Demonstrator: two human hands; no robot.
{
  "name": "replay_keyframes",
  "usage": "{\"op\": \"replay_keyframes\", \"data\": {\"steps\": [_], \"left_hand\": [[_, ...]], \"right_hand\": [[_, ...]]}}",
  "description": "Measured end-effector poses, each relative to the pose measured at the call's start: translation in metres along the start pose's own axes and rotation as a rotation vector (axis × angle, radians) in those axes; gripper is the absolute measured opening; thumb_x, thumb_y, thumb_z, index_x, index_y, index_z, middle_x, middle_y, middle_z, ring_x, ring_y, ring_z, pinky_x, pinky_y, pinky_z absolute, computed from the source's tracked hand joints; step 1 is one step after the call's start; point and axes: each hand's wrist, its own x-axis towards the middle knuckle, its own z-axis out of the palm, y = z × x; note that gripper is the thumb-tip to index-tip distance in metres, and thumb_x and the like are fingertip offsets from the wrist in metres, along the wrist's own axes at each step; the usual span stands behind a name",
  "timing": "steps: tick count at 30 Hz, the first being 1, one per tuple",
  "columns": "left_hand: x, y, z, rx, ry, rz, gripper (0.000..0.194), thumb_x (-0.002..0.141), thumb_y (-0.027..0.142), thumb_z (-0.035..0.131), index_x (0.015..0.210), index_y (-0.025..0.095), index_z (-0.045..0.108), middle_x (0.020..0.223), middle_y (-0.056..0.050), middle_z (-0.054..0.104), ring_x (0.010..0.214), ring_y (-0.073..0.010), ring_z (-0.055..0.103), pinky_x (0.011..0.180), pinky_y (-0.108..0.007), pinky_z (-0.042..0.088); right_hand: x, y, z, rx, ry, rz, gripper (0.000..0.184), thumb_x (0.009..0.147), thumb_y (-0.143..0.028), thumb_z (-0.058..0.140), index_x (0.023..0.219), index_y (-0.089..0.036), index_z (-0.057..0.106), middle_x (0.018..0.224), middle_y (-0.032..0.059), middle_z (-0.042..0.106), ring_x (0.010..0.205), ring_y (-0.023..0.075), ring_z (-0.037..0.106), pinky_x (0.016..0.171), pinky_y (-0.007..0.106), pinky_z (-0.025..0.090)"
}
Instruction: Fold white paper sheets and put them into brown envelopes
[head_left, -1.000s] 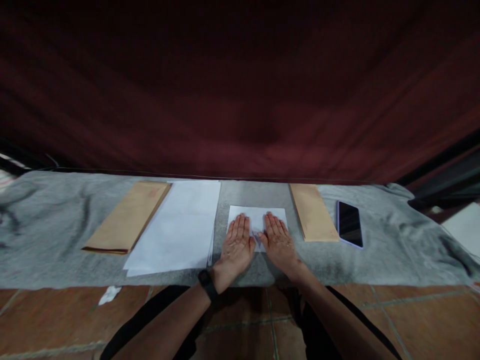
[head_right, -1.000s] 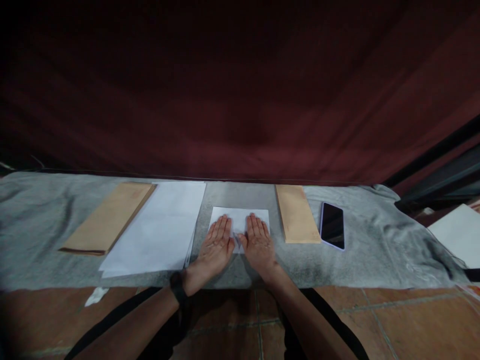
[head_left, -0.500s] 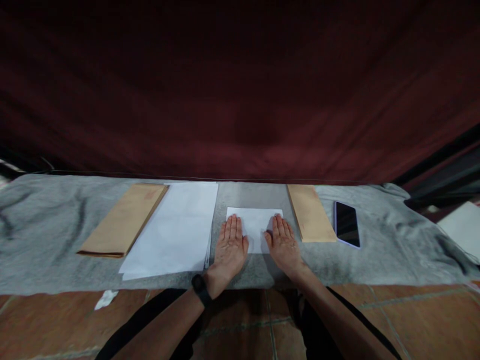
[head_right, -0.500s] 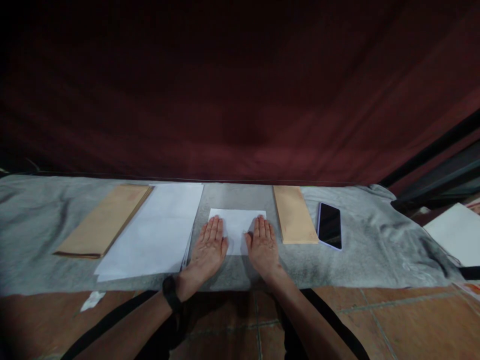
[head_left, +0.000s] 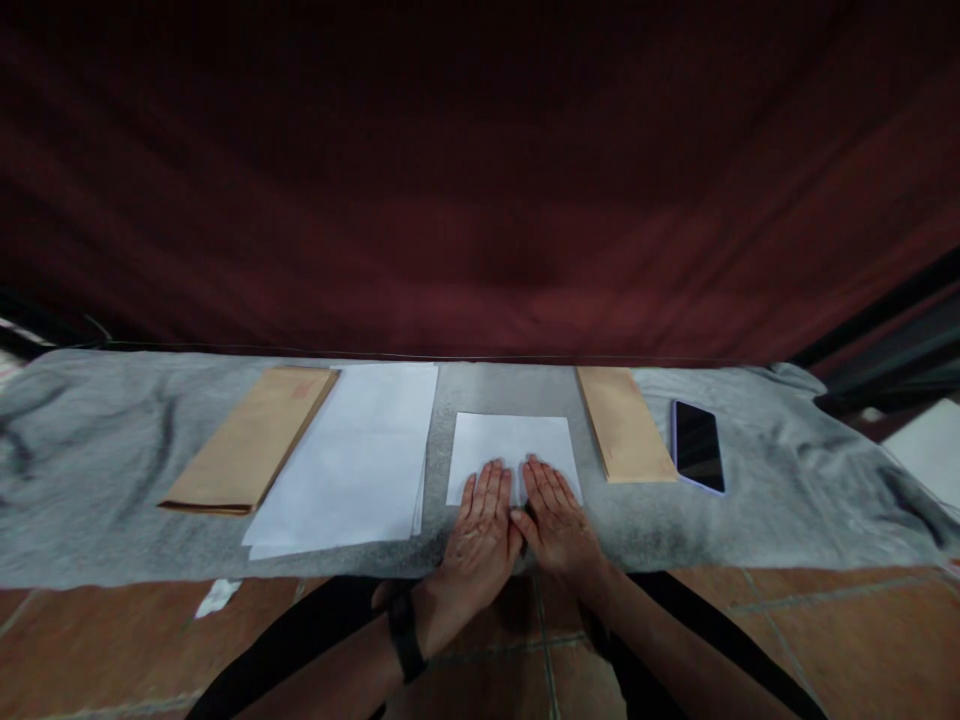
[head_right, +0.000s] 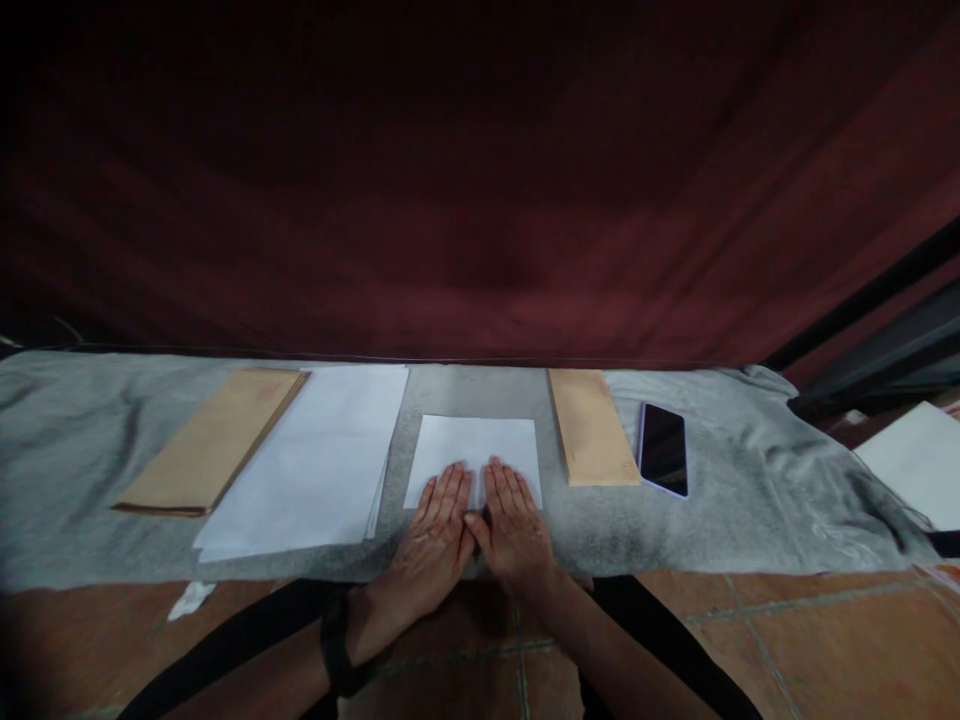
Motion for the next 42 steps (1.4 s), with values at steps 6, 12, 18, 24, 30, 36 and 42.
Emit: {"op": "replay_keyframes", "data": {"steps": [6, 12, 18, 24, 30, 36, 42], "left_hand": [[0.001, -0.008, 0.002, 0.012, 0.006, -0.112, 0.069, 0.098, 0.031, 0.04, 0.158, 0.004, 0.018, 0.161, -0.022, 0.033, 0.153, -0.0297, 0.025, 0.121, -0.052, 0.033], [0.014, -0.022, 0.0, 0.053, -0.055, -0.214, 0.063, 0.097, 0.031, 0.039, 0.152, 0.001, 0.034, 0.159, -0.024, 0.036, 0.152, -0.0311, 0.028, 0.122, -0.05, 0.03], [0.041, -0.025, -0.005, 0.024, -0.094, -0.118, 0.056, 0.099, 0.025, 0.036, 0.154, 0.012, 0.037, 0.163, -0.012, 0.033, 0.155, -0.0274, 0.02, 0.126, -0.052, 0.019], [0.061, -0.023, 0.006, -0.005, -0.156, -0.113, 0.055, 0.1, 0.023, 0.031, 0.153, 0.01, 0.038, 0.161, -0.013, 0.037, 0.153, -0.026, 0.025, 0.125, -0.054, 0.021], [0.077, -0.041, 0.003, 0.065, -0.122, -0.315, 0.054, 0.098, 0.024, 0.036, 0.148, 0.006, 0.044, 0.157, -0.022, 0.04, 0.149, -0.0324, 0.033, 0.12, -0.056, 0.029], [0.078, -0.06, -0.008, -0.147, -0.051, -0.459, 0.059, 0.093, 0.027, 0.05, 0.146, 0.0, 0.045, 0.154, -0.029, 0.042, 0.14, -0.0366, 0.047, 0.113, -0.049, 0.041], [0.074, -0.077, -0.015, -0.733, 0.093, -0.699, 0.069, 0.081, 0.027, 0.064, 0.145, 0.009, 0.046, 0.131, -0.018, 0.063, 0.103, -0.0248, 0.067, 0.099, -0.041, 0.051]], "right_hand": [[0.0, 0.013, -0.001, -0.065, 0.024, 0.062, 0.07, 0.104, -0.045, 0.037, 0.16, -0.006, 0.021, 0.159, 0.0217, 0.037, 0.147, 0.0317, 0.036, 0.118, 0.05, 0.036], [0.005, 0.028, -0.005, -0.102, 0.026, 0.16, 0.064, 0.106, -0.045, 0.034, 0.155, -0.004, 0.035, 0.157, 0.0225, 0.04, 0.146, 0.0333, 0.038, 0.117, 0.052, 0.035], [0.032, 0.023, -0.012, -0.007, -0.089, 0.106, 0.056, 0.108, -0.041, 0.024, 0.154, -0.011, 0.04, 0.158, 0.0125, 0.042, 0.149, 0.024, 0.035, 0.122, 0.047, 0.03], [0.058, 0.016, 0.0, 0.016, -0.087, 0.039, 0.053, 0.108, -0.035, 0.024, 0.152, -0.012, 0.042, 0.157, 0.0122, 0.043, 0.149, 0.0232, 0.035, 0.122, 0.048, 0.029], [0.086, 0.028, 0.01, -0.016, -0.121, 0.164, 0.051, 0.107, -0.036, 0.032, 0.153, -0.014, 0.043, 0.159, 0.0098, 0.04, 0.148, 0.0268, 0.036, 0.123, 0.048, 0.026], [0.103, 0.035, 0.013, 0.029, -0.161, 0.237, 0.052, 0.106, -0.036, 0.035, 0.153, -0.014, 0.043, 0.161, 0.01, 0.038, 0.149, 0.0268, 0.033, 0.123, 0.047, 0.025], [0.102, 0.037, 0.014, 0.051, -0.146, 0.217, 0.052, 0.105, -0.034, 0.036, 0.152, -0.013, 0.044, 0.16, 0.011, 0.039, 0.149, 0.0268, 0.033, 0.124, 0.047, 0.024]]}}
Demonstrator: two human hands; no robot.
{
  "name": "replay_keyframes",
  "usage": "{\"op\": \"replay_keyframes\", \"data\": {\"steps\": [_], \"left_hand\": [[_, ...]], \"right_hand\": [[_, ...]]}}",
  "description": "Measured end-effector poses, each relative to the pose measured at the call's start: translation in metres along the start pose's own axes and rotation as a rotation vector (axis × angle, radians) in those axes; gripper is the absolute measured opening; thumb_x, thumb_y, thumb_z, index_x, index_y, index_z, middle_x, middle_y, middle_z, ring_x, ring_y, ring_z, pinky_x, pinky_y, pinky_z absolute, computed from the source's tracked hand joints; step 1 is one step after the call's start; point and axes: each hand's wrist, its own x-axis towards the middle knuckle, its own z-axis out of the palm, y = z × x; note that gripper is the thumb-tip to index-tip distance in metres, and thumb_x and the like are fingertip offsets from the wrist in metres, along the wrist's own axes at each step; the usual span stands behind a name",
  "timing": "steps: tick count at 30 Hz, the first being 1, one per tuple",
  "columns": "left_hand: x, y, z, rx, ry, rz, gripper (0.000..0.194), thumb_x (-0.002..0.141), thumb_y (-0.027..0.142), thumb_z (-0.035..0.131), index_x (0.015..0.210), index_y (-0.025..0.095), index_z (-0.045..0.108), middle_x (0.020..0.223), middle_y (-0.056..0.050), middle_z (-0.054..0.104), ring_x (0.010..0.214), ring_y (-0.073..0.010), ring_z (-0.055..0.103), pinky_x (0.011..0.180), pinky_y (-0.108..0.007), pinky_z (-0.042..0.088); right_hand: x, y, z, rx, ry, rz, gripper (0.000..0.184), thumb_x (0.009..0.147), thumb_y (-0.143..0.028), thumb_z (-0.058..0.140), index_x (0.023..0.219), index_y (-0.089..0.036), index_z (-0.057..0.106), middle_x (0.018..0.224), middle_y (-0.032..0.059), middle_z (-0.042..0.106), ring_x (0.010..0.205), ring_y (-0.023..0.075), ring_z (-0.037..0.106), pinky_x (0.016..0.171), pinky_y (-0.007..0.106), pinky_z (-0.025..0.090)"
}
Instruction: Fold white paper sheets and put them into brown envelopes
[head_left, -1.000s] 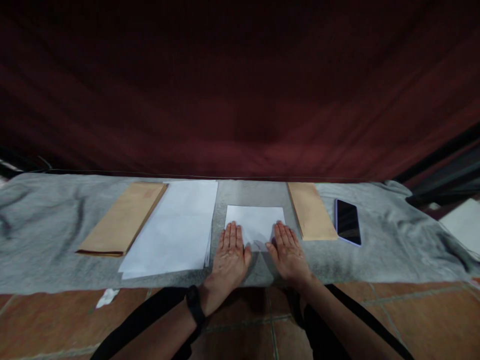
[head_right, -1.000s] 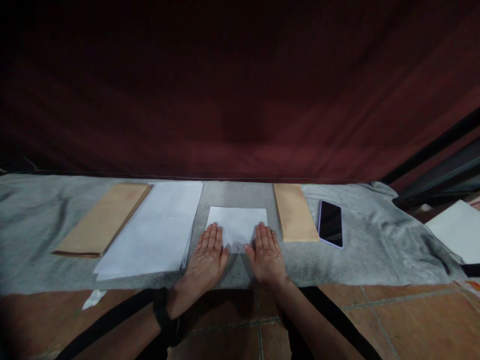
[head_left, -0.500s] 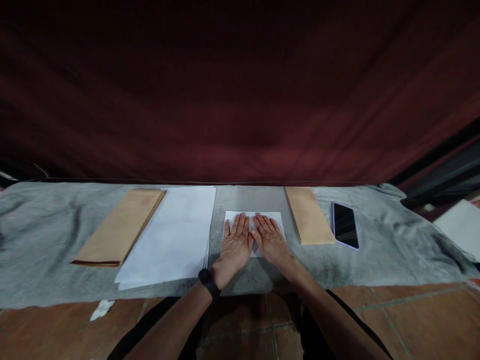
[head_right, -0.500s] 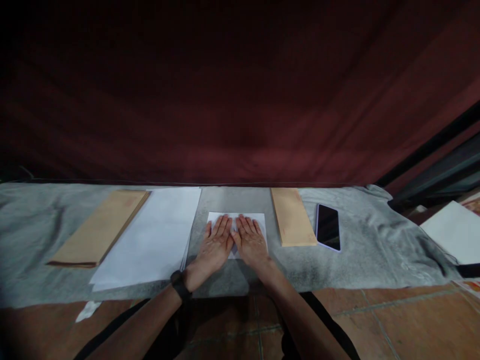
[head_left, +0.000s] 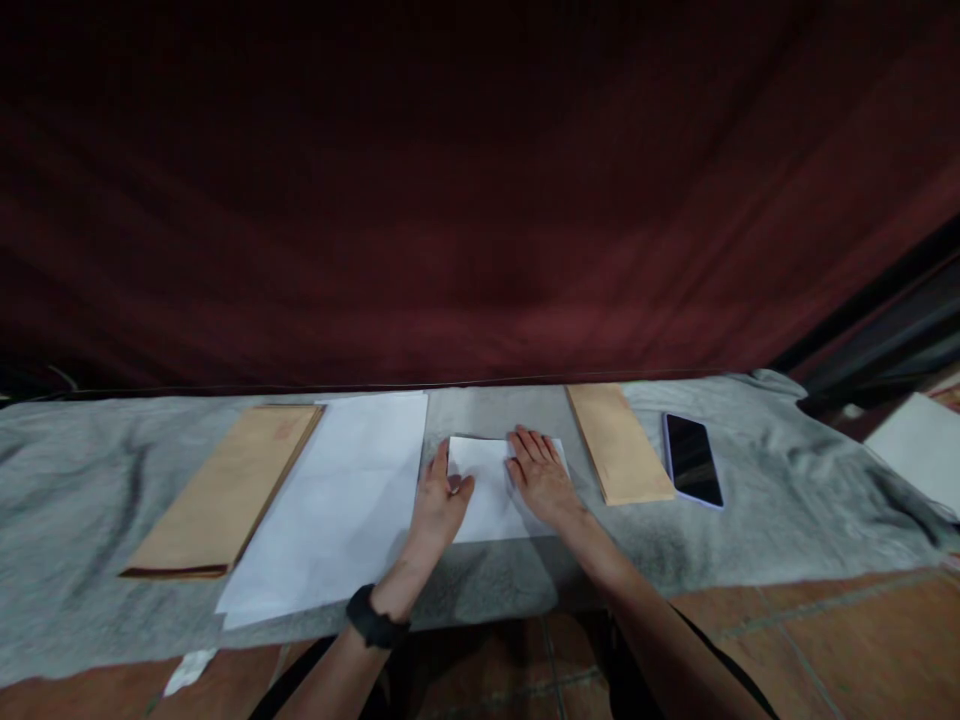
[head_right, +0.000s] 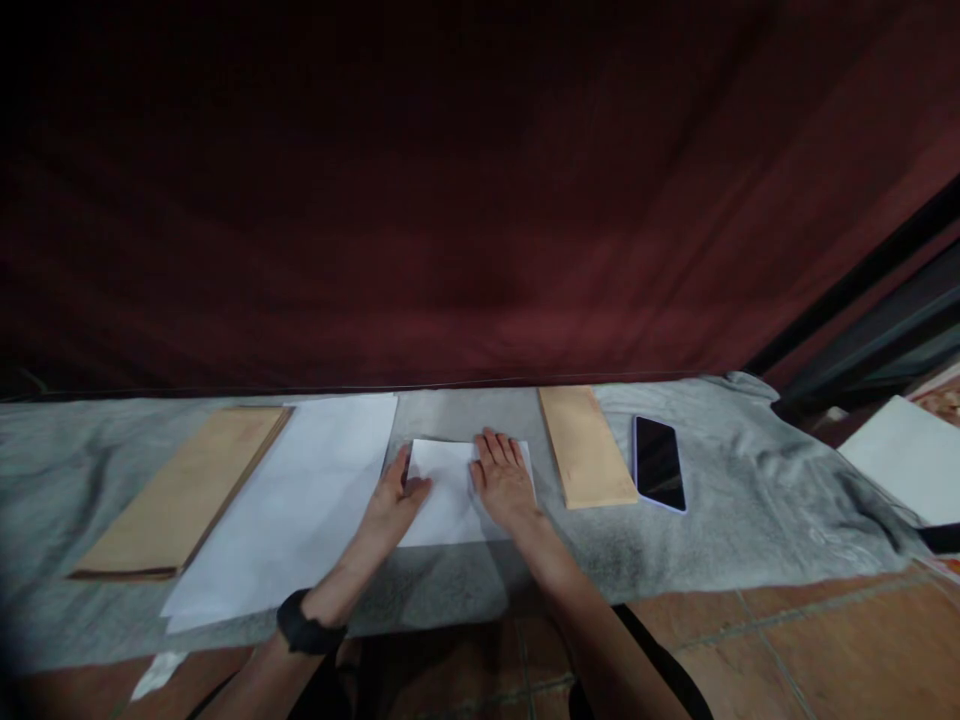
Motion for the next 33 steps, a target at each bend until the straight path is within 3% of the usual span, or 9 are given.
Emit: {"op": "replay_keyframes", "data": {"steps": [6, 9, 12, 17, 20, 22, 24, 28, 33], "left_hand": [[-0.009, 0.006, -0.009, -0.661, -0.064, -0.34, 0.069, 0.066, 0.026, 0.076, 0.131, 0.016, 0.057, 0.095, -0.005, 0.073, 0.082, -0.0211, 0.068, 0.078, -0.034, 0.054], [-0.013, 0.017, -0.012, -0.781, -0.174, -0.405, 0.052, 0.061, 0.03, 0.079, 0.109, 0.014, 0.067, 0.084, -0.004, 0.073, 0.07, -0.0199, 0.067, 0.068, -0.032, 0.052], [-0.012, 0.034, -0.019, -0.675, -0.159, -0.197, 0.027, 0.073, 0.036, 0.073, 0.09, 0.015, 0.069, 0.08, -0.003, 0.072, 0.067, -0.017, 0.064, 0.064, -0.028, 0.05], [-0.012, 0.055, -0.036, -0.178, 0.268, 0.455, 0.013, 0.094, 0.029, 0.059, 0.095, 0.02, 0.069, 0.092, -0.002, 0.072, 0.087, -0.017, 0.065, 0.081, -0.029, 0.05], [-0.022, 0.056, -0.04, 0.159, 0.259, 0.837, 0.019, 0.097, 0.016, 0.055, 0.11, 0.022, 0.068, 0.104, -0.005, 0.073, 0.097, -0.0187, 0.065, 0.089, -0.033, 0.048], [-0.031, 0.052, -0.037, 0.366, 0.175, 0.97, 0.027, 0.096, 0.01, 0.052, 0.116, 0.021, 0.066, 0.11, -0.006, 0.073, 0.1, -0.0204, 0.064, 0.091, -0.035, 0.047], [-0.042, 0.047, -0.031, 0.508, 0.052, 1.003, 0.03, 0.094, 0.007, 0.052, 0.118, 0.02, 0.065, 0.114, -0.007, 0.072, 0.104, -0.0224, 0.064, 0.093, -0.037, 0.047], [-0.058, 0.039, -0.019, 0.603, -0.134, 0.869, 0.027, 0.092, 0.006, 0.054, 0.113, 0.019, 0.066, 0.107, -0.006, 0.071, 0.099, -0.0225, 0.064, 0.09, -0.038, 0.05], [-0.069, 0.039, -0.008, 0.629, -0.296, 0.762, 0.02, 0.09, 0.007, 0.059, 0.103, 0.019, 0.068, 0.097, -0.005, 0.071, 0.094, -0.0235, 0.065, 0.086, -0.039, 0.052]], "right_hand": [[0.003, 0.006, -0.002, 0.117, 0.032, -0.012, 0.048, 0.102, -0.023, 0.037, 0.146, -0.011, 0.051, 0.153, 0.0134, 0.05, 0.144, 0.0249, 0.042, 0.123, 0.047, 0.027], [0.007, 0.012, -0.005, 0.264, 0.062, -0.003, 0.047, 0.098, -0.021, 0.043, 0.143, -0.015, 0.055, 0.145, 0.0119, 0.059, 0.137, 0.023, 0.051, 0.121, 0.047, 0.032], [0.011, 0.018, -0.013, 0.422, 0.132, 0.042, 0.046, 0.094, -0.023, 0.048, 0.139, -0.017, 0.058, 0.137, 0.0123, 0.065, 0.131, 0.0243, 0.057, 0.12, 0.049, 0.034], [0.012, 0.024, -0.032, 0.619, 0.338, 0.104, 0.053, 0.095, -0.03, 0.048, 0.147, -0.018, 0.05, 0.15, 0.0119, 0.054, 0.141, 0.0244, 0.047, 0.121, 0.048, 0.033], [0.007, 0.027, -0.035, 0.694, 0.409, 0.126, 0.061, 0.096, -0.03, 0.048, 0.155, -0.022, 0.037, 0.156, 0.01, 0.046, 0.144, 0.0229, 0.042, 0.12, 0.045, 0.035], [0.004, 0.03, -0.033, 0.716, 0.41, 0.106, 0.066, 0.095, -0.027, 0.049, 0.158, -0.024, 0.029, 0.16, 0.0095, 0.041, 0.146, 0.023, 0.041, 0.12, 0.046, 0.035], [-0.001, 0.035, -0.031, 0.699, 0.35, 0.036, 0.069, 0.093, -0.021, 0.052, 0.158, -0.027, 0.029, 0.161, 0.0087, 0.038, 0.147, 0.0235, 0.039, 0.121, 0.048, 0.034], [-0.012, 0.044, -0.033, 0.595, 0.081, -0.196, 0.064, 0.087, -0.005, 0.053, 0.146, -0.03, 0.052, 0.154, 0.0071, 0.049, 0.144, 0.0227, 0.044, 0.12, 0.049, 0.035], [-0.036, 0.034, -0.047, 0.438, -0.156, -0.398, 0.06, 0.084, -0.005, 0.066, 0.138, -0.029, 0.061, 0.148, 0.0071, 0.056, 0.142, 0.0226, 0.046, 0.121, 0.048, 0.034]]}}
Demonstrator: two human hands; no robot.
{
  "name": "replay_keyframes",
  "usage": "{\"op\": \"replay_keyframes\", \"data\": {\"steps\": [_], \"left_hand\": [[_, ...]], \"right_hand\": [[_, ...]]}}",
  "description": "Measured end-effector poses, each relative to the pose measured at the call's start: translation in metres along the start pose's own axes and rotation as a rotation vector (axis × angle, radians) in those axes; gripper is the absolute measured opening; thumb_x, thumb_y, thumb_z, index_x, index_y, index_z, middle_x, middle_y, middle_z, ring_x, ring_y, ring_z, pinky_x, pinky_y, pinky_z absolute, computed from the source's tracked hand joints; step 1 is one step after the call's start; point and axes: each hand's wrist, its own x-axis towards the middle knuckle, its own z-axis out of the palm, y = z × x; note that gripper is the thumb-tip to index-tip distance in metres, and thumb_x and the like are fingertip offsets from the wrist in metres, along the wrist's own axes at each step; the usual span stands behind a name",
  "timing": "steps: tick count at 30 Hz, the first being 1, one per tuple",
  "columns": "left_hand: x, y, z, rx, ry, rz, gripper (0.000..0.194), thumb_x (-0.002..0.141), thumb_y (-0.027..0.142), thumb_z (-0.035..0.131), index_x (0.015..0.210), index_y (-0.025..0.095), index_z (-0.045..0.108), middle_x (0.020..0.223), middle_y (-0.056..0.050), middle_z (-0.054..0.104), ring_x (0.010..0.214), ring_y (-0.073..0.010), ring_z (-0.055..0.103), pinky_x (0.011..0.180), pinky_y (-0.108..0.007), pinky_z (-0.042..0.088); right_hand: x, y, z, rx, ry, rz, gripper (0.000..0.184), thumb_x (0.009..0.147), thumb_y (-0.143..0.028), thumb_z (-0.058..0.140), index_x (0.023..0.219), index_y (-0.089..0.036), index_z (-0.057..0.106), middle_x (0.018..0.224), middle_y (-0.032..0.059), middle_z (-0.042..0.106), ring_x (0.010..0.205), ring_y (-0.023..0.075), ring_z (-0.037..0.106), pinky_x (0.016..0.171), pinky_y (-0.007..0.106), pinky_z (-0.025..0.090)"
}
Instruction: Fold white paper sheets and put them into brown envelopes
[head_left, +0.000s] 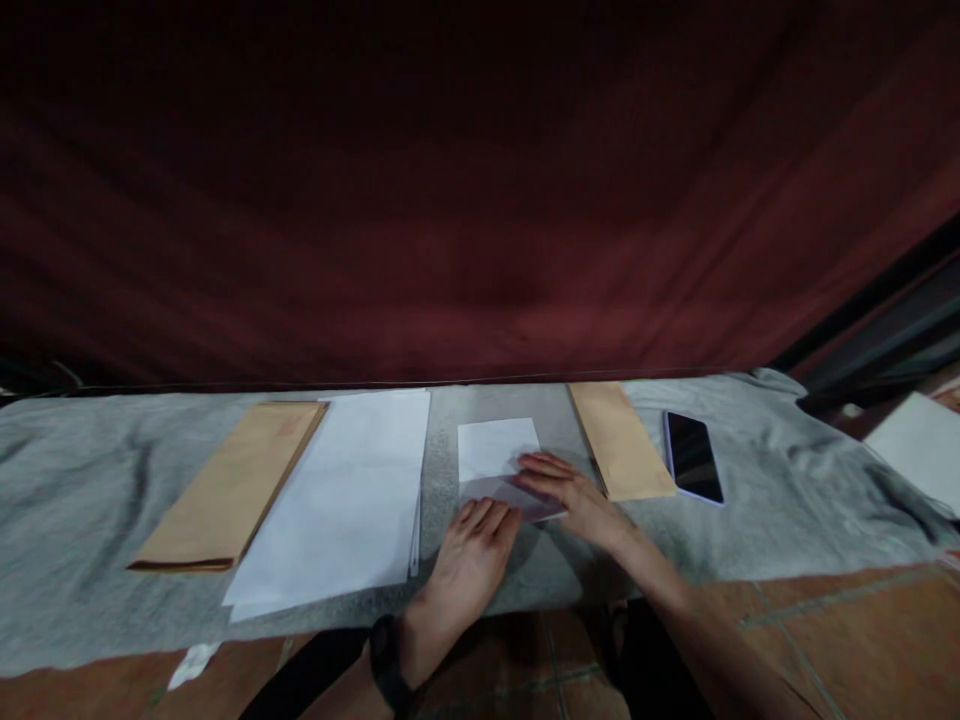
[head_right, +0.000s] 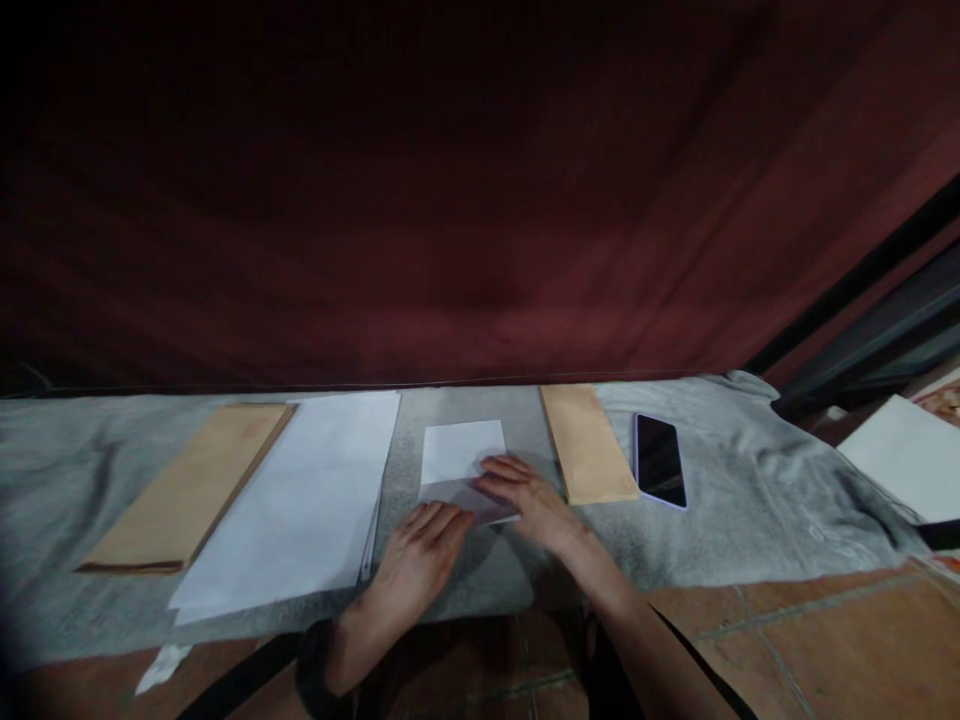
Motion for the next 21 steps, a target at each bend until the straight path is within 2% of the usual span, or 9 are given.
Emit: {"op": "replay_keyframes", "data": {"steps": [3, 5, 8, 11, 13, 15, 17, 19, 21], "left_hand": [[0.002, 0.003, 0.001, -0.084, -0.092, -0.053, 0.014, 0.09, 0.009, 0.061, 0.096, 0.019, 0.07, 0.097, -0.006, 0.073, 0.094, -0.0238, 0.067, 0.086, -0.039, 0.053], [0.002, -0.001, 0.001, -0.182, -0.149, -0.08, 0.017, 0.088, 0.015, 0.066, 0.104, 0.021, 0.071, 0.104, -0.006, 0.074, 0.1, -0.0251, 0.067, 0.091, -0.04, 0.053], [-0.001, -0.019, -0.002, -0.323, -0.193, -0.081, 0.038, 0.083, 0.019, 0.073, 0.121, 0.025, 0.069, 0.123, -0.007, 0.071, 0.116, -0.0277, 0.064, 0.102, -0.044, 0.049], [-0.008, -0.041, -0.006, -0.428, -0.224, -0.084, 0.051, 0.079, 0.015, 0.074, 0.129, 0.028, 0.067, 0.138, -0.007, 0.065, 0.129, -0.0276, 0.058, 0.113, -0.046, 0.042], [-0.012, -0.053, -0.008, -0.523, -0.273, -0.072, 0.052, 0.08, 0.016, 0.072, 0.13, 0.03, 0.067, 0.143, -0.006, 0.061, 0.133, -0.026, 0.055, 0.114, -0.044, 0.04], [-0.014, -0.058, -0.008, -0.626, -0.27, -0.102, 0.04, 0.086, 0.021, 0.065, 0.125, 0.03, 0.07, 0.14, -0.005, 0.064, 0.132, -0.0249, 0.057, 0.113, -0.042, 0.041], [-0.012, -0.059, -0.004, -0.722, -0.211, -0.177, 0.029, 0.091, 0.027, 0.06, 0.115, 0.028, 0.075, 0.129, -0.006, 0.071, 0.122, -0.0252, 0.064, 0.108, -0.041, 0.046], [-0.007, -0.058, 0.001, -0.814, -0.14, -0.291, 0.024, 0.089, 0.032, 0.062, 0.104, 0.025, 0.079, 0.11, -0.007, 0.077, 0.103, -0.0262, 0.07, 0.093, -0.038, 0.053], [-0.001, -0.056, 0.008, -0.908, -0.08, -0.431, 0.021, 0.084, 0.035, 0.066, 0.093, 0.022, 0.08, 0.091, -0.006, 0.078, 0.082, -0.0247, 0.071, 0.075, -0.033, 0.054]], "right_hand": [[-0.011, -0.014, -0.001, -0.022, -0.098, 0.004, 0.059, 0.087, -0.007, 0.065, 0.14, -0.032, 0.059, 0.148, 0.0053, 0.057, 0.139, 0.0203, 0.05, 0.122, 0.044, 0.033], [-0.017, -0.017, -0.002, -0.013, -0.113, 0.02, 0.056, 0.088, -0.007, 0.063, 0.138, -0.033, 0.061, 0.146, 0.0045, 0.059, 0.137, 0.0198, 0.053, 0.121, 0.044, 0.034], [-0.024, -0.014, -0.004, 0.049, -0.099, 0.04, 0.051, 0.088, -0.005, 0.063, 0.13, -0.033, 0.067, 0.14, 0.0032, 0.064, 0.133, 0.02, 0.056, 0.12, 0.046, 0.036], [-0.028, -0.011, -0.006, 0.126, -0.066, 0.095, 0.039, 0.087, -0.01, 0.067, 0.119, -0.032, 0.074, 0.132, 0.0033, 0.069, 0.129, 0.0215, 0.061, 0.117, 0.047, 0.041], [-0.031, -0.012, -0.008, 0.16, -0.055, 0.141, 0.029, 0.089, -0.018, 0.069, 0.114, -0.03, 0.076, 0.128, 0.0039, 0.072, 0.126, 0.0222, 0.062, 0.114, 0.045, 0.045], [-0.032, -0.013, -0.011, 0.187, -0.06, 0.166, 0.024, 0.092, -0.026, 0.067, 0.114, -0.029, 0.076, 0.128, 0.004, 0.072, 0.124, 0.0224, 0.063, 0.111, 0.042, 0.047], [-0.033, -0.014, -0.013, 0.22, -0.064, 0.203, 0.025, 0.094, -0.034, 0.064, 0.116, -0.028, 0.075, 0.128, 0.0041, 0.072, 0.122, 0.0229, 0.064, 0.109, 0.041, 0.048], [-0.033, -0.013, -0.013, 0.247, -0.044, 0.303, 0.03, 0.097, -0.039, 0.058, 0.118, -0.026, 0.074, 0.123, 0.0054, 0.074, 0.115, 0.024, 0.067, 0.102, 0.04, 0.052], [-0.032, -0.01, -0.009, 0.25, -0.014, 0.428, 0.034, 0.098, -0.042, 0.054, 0.119, -0.023, 0.072, 0.111, 0.0071, 0.077, 0.1, 0.0247, 0.072, 0.088, 0.038, 0.057]]}}
